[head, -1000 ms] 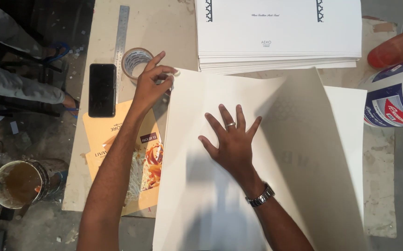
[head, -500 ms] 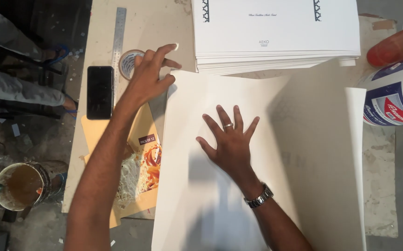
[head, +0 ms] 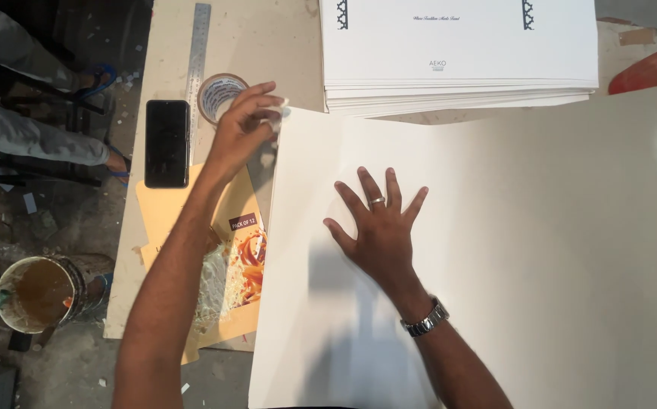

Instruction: Inspecting and sorting large white paper sheets on a work table.

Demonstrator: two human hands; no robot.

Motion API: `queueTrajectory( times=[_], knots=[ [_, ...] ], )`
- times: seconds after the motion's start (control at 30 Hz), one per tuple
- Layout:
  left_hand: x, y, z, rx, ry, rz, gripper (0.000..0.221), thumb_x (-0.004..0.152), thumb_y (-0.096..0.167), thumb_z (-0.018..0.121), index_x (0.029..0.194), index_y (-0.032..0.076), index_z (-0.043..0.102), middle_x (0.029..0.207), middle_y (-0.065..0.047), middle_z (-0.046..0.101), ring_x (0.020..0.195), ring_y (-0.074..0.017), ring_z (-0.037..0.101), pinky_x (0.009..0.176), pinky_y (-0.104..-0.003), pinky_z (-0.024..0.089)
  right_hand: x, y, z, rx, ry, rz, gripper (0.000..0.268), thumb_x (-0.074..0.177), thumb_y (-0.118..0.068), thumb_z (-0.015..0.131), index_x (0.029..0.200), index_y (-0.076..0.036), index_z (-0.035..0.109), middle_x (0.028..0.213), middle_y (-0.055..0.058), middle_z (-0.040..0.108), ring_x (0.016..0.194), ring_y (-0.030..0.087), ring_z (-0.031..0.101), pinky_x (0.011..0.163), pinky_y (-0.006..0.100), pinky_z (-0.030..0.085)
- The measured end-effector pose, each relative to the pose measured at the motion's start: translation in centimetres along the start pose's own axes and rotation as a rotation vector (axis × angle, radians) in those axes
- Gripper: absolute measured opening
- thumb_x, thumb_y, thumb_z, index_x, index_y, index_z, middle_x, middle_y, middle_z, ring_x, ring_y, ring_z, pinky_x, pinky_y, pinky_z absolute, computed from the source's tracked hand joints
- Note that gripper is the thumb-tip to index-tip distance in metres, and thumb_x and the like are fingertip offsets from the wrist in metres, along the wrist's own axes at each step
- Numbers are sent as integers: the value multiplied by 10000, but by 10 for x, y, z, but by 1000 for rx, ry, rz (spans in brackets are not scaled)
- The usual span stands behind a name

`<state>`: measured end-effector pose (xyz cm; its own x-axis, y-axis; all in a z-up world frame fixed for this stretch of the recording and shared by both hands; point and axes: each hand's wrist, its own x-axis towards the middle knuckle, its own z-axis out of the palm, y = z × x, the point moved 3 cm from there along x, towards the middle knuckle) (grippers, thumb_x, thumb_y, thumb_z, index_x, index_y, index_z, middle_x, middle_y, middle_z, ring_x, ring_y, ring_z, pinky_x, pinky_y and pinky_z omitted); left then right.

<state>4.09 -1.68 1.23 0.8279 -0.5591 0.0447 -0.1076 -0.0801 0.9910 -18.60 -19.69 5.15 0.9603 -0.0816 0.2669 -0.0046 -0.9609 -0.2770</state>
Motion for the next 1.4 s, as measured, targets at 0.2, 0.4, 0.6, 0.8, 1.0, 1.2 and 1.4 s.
queueTrajectory(
  times=[0.2,0.4,0.6,0.8,1.0,1.2,1.4],
  knots=[
    [4,-23,8,-54,54,-66,372,891,-55,569,1234,34,682,1618,-114,388,1152,-198,690,810,-283,638,0,0,0,2,-5,4,561,899,-526,727,1368,-231,638,1520,109,503,1449,466,366,1074,863,122],
    [6,-18,9,51,89,-85,338,897,-38,599,1215,30,694,1611,-120,391,1106,-185,705,790,-265,643,0,1,0,-1,2,-3,562,902,-529,726,1371,-231,638,1516,106,511,1457,463,364,1083,861,107],
    [-15,-32,0,94,48,27,326,866,-87,595,1145,-15,747,1621,-153,434,1182,-208,691,894,-275,642,0,1,3,-1,-5,1,575,885,-535,722,1365,-228,636,1518,115,505,1452,464,361,1076,861,96],
    [-4,-12,4,-35,71,-21,379,879,-69,546,1208,9,716,1611,-155,410,1139,-168,702,809,-263,651,-1,1,2,-1,-22,16,571,925,-543,713,1402,-239,633,1540,95,486,1471,447,346,1100,851,106],
    [-1,-24,4,46,58,-52,350,882,-65,555,1170,13,738,1589,-137,466,966,-129,701,746,-250,625,-2,2,5,-10,16,-4,569,909,-546,715,1380,-237,637,1525,95,490,1460,442,358,1091,858,107],
    [-48,-32,10,34,76,-100,302,920,-56,565,1134,28,761,1471,-128,604,932,-105,698,766,-236,616,-2,2,7,-12,1,10,559,907,-546,712,1375,-247,641,1543,80,480,1479,436,336,1095,854,99],
    [-109,-17,22,96,95,-120,323,842,-78,582,1074,25,781,1400,-116,660,911,-105,692,738,-225,588,-6,8,15,33,15,17,556,930,-543,702,1401,-256,627,1580,63,462,1521,410,274,1131,825,39]
  ],
)
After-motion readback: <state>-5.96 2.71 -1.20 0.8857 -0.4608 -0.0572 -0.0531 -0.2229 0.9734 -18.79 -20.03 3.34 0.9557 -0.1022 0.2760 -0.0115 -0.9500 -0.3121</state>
